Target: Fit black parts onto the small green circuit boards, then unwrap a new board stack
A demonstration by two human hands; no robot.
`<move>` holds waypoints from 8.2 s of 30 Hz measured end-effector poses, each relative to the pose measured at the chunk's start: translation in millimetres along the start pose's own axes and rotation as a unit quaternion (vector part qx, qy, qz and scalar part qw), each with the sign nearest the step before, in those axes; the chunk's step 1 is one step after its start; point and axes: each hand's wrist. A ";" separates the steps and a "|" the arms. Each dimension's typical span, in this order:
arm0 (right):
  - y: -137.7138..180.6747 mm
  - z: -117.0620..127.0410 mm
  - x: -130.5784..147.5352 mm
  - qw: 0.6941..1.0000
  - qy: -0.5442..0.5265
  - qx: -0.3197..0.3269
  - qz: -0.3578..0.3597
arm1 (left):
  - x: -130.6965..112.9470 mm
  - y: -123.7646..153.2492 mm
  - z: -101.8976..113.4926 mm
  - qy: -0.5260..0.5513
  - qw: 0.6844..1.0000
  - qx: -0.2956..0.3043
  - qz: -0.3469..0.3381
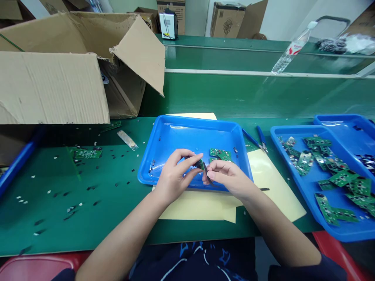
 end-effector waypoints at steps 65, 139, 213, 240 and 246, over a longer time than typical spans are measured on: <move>3.0 -2.3 -7.1 0.846 0.378 -0.192 0.322 | -11.5 -3.7 2.2 0.306 0.927 0.114 0.187; -3.4 -2.7 -6.3 0.985 -0.146 0.066 -0.065 | -0.7 0.5 0.9 0.113 0.992 0.050 0.041; 78.6 134.8 -32.8 0.650 0.664 -0.347 0.123 | -6.7 -14.6 31.9 0.259 0.883 0.156 0.360; 132.4 67.7 -59.9 0.794 0.488 -0.363 0.004 | -33.5 77.8 43.9 0.248 0.751 -0.048 0.611; 138.0 78.1 -49.2 0.731 0.605 -0.311 -0.056 | -46.7 78.8 38.6 0.319 0.718 -0.028 0.618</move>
Point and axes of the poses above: each hand's wrist, its own y-axis away from the middle knuckle, its own z-axis out of the back of the hand, x = y × z, and after that the axes turned 3 degrees about -z, right-handed
